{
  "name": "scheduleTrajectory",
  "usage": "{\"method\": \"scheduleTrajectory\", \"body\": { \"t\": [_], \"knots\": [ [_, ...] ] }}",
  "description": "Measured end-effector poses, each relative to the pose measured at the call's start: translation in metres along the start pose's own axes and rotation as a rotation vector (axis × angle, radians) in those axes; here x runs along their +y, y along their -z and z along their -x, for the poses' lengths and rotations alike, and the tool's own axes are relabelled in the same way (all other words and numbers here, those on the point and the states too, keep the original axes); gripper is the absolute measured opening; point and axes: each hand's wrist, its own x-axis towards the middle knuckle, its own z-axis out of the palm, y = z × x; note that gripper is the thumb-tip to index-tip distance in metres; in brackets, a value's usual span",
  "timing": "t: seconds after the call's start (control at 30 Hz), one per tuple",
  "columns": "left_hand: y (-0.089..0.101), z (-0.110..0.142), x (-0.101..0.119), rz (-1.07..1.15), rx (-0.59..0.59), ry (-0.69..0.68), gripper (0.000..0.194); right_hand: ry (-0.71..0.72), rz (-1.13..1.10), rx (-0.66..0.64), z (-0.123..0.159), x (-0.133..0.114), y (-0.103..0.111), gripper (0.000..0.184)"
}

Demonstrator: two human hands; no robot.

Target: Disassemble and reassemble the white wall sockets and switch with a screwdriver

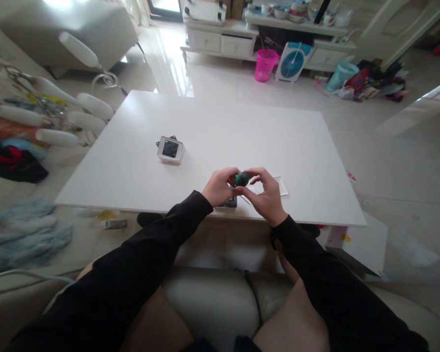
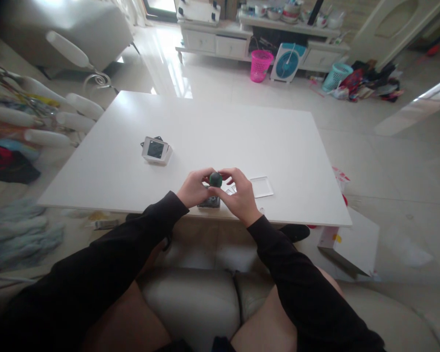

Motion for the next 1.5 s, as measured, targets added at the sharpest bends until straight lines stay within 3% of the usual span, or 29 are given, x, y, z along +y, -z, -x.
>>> {"method": "scheduleTrajectory", "body": {
  "t": [0.17, 0.27, 0.33, 0.57, 0.8, 1.0, 1.1, 1.23, 1.33, 1.5],
  "knots": [
    [0.004, -0.001, 0.0, 0.09, -0.041, -0.031, 0.023, 0.033, 0.056, -0.027, -0.001, 0.004, -0.003, 0.024],
    [0.01, -0.001, 0.001, 0.266, -0.132, -0.025, 0.05, 0.049, 0.072, -0.013, -0.002, 0.003, -0.001, 0.026],
    [0.012, 0.0, 0.0, 0.31, -0.152, -0.012, 0.058, 0.049, 0.058, -0.017, -0.002, 0.002, 0.001, 0.026],
    [0.008, 0.0, 0.0, 0.106, -0.002, -0.001, 0.045, 0.0, -0.004, -0.013, 0.001, 0.002, 0.0, 0.036],
    [0.009, 0.001, 0.008, -0.066, -0.054, -0.07, 0.026, 0.021, 0.034, -0.023, 0.0, 0.003, -0.007, 0.022],
    [0.015, 0.0, 0.007, 0.154, -0.175, -0.083, 0.06, 0.024, 0.031, 0.021, 0.001, 0.006, -0.004, 0.027],
    [0.014, 0.0, 0.003, 0.171, -0.151, -0.056, 0.053, 0.005, 0.033, 0.007, 0.0, 0.007, -0.003, 0.029],
    [0.01, 0.001, 0.002, 0.038, -0.073, -0.048, 0.05, -0.016, 0.03, -0.002, 0.001, 0.008, -0.007, 0.041],
    [0.01, 0.002, 0.005, 0.001, -0.098, -0.073, 0.056, -0.005, 0.026, -0.005, 0.002, 0.007, -0.01, 0.04],
    [0.014, 0.0, 0.004, 0.143, -0.174, -0.123, 0.063, 0.005, -0.008, -0.007, 0.002, 0.004, -0.007, 0.038]
  ]
}}
